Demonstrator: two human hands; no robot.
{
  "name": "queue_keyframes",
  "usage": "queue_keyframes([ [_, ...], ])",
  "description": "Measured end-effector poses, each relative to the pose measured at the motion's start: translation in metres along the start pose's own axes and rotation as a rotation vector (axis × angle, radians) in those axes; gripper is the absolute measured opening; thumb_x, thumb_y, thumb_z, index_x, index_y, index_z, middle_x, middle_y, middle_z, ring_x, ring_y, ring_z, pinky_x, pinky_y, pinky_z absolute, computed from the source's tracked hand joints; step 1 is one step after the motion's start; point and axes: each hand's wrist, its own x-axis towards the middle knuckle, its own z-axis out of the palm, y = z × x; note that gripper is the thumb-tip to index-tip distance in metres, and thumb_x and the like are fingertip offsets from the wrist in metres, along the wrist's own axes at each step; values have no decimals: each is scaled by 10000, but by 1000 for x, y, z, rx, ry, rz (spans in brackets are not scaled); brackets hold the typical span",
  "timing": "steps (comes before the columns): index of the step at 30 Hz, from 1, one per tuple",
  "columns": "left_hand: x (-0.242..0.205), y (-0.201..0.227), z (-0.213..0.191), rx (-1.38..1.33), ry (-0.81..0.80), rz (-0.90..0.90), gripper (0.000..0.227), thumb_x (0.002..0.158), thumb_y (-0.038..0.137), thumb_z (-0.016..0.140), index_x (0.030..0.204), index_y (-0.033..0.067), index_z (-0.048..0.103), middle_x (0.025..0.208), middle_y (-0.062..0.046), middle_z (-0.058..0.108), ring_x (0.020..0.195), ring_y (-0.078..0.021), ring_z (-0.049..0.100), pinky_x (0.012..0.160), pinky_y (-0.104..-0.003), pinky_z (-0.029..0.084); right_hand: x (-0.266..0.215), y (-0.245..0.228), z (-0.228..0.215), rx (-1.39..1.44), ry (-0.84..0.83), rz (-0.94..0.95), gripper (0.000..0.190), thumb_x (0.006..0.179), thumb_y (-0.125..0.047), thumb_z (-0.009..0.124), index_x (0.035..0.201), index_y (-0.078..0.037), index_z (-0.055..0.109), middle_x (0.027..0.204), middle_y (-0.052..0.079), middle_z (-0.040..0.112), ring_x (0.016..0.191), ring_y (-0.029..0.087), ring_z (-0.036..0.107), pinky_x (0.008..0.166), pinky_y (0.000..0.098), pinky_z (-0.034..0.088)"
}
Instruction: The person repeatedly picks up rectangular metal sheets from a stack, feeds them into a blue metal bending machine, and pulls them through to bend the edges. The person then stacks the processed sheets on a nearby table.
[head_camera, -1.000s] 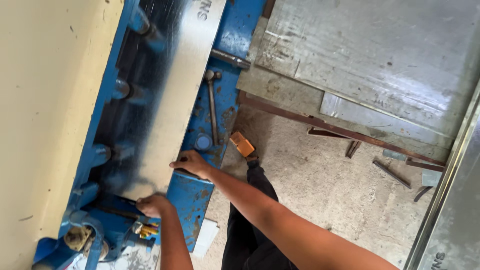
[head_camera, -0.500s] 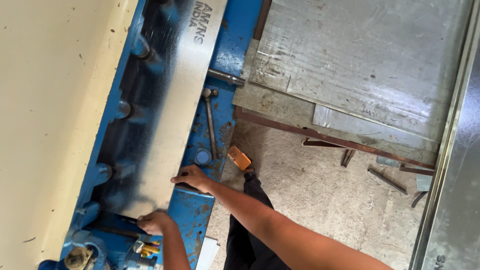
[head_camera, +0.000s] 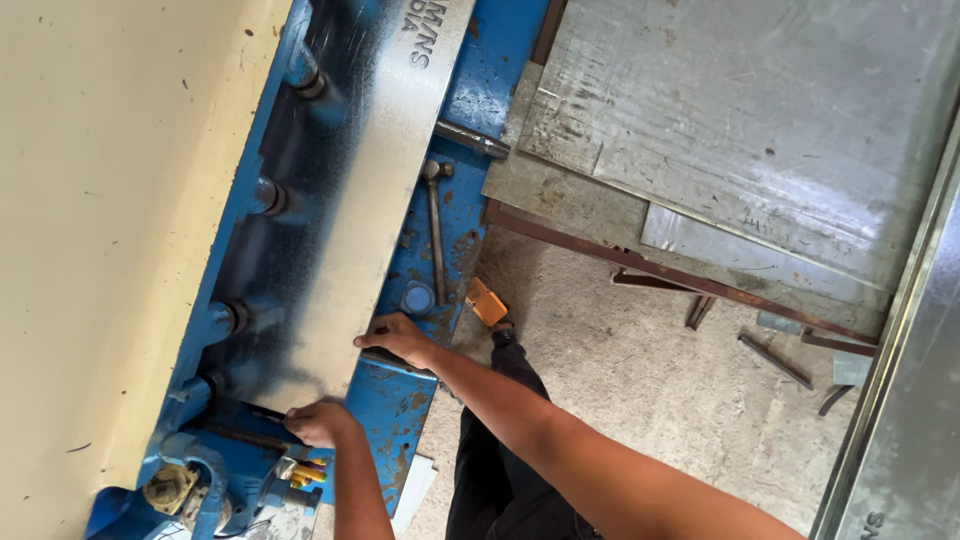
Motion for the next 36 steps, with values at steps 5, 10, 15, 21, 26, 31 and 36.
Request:
queue_keyframes([
  [5, 4, -2, 2, 32, 44, 20, 404, 1131, 296, 326, 1272, 1, 564, 1217, -253, 661, 1084, -404, 689, 854, -488, 605, -1, -3, 3, -6, 13, -20, 444, 799, -315, 852, 1030, 47, 739, 966, 180, 745, 911, 261, 702, 812, 382, 558],
  [10, 4, 1, 0, 6, 45, 52, 386, 1112, 283, 343, 1277, 17, 569, 1220, -252, 656, 1079, -403, 683, 846, -480, 605, -3, -7, 4, -172, 43, 11, 411, 863, -327, 831, 1002, 51, 749, 889, 191, 729, 824, 286, 691, 749, 398, 547],
  [15, -7, 18, -12, 32, 79, 134, 382, 1115, 273, 357, 1265, -2, 577, 1199, -261, 669, 1050, -419, 685, 834, -494, 584, -8, 14, 1, -136, 87, -175, 305, 907, -260, 754, 1083, -10, 746, 972, 140, 754, 907, 231, 700, 818, 351, 546],
  [21, -20, 36, -22, 26, 54, 106, 390, 1127, 287, 352, 1231, -23, 566, 1195, -271, 658, 1059, -423, 674, 827, -521, 575, -26, 18, -2, -190, 79, -227, 330, 921, -242, 738, 1178, -37, 712, 1106, 156, 745, 1048, 260, 709, 935, 368, 557],
  [26, -12, 34, -28, -51, -20, 127, 401, 1113, 278, 371, 1289, -36, 549, 1250, -283, 647, 1081, -427, 664, 869, -511, 547, -42, 11, -1, -434, 51, -208, 379, 919, -204, 666, 1281, -92, 681, 1255, 148, 709, 1160, 311, 681, 1009, 407, 521],
  [31, 4, 24, -40, -225, -280, 148, 480, 1124, 327, 426, 1340, -86, 543, 1317, -283, 624, 1098, -401, 658, 926, -471, 545, -66, -3, -13, -616, 55, -241, 392, 900, -174, 643, 1281, -95, 690, 1264, 165, 712, 1161, 338, 675, 1030, 413, 524],
  [36, -8, 33, -56, -296, -393, 106, 468, 1062, 315, 450, 1361, -41, 506, 1308, -238, 587, 1094, -388, 622, 880, -490, 533, -91, -9, -23, -635, 22, -265, 431, 847, -120, 632, 1272, -84, 695, 1248, 174, 706, 1159, 351, 665, 1031, 428, 502],
])
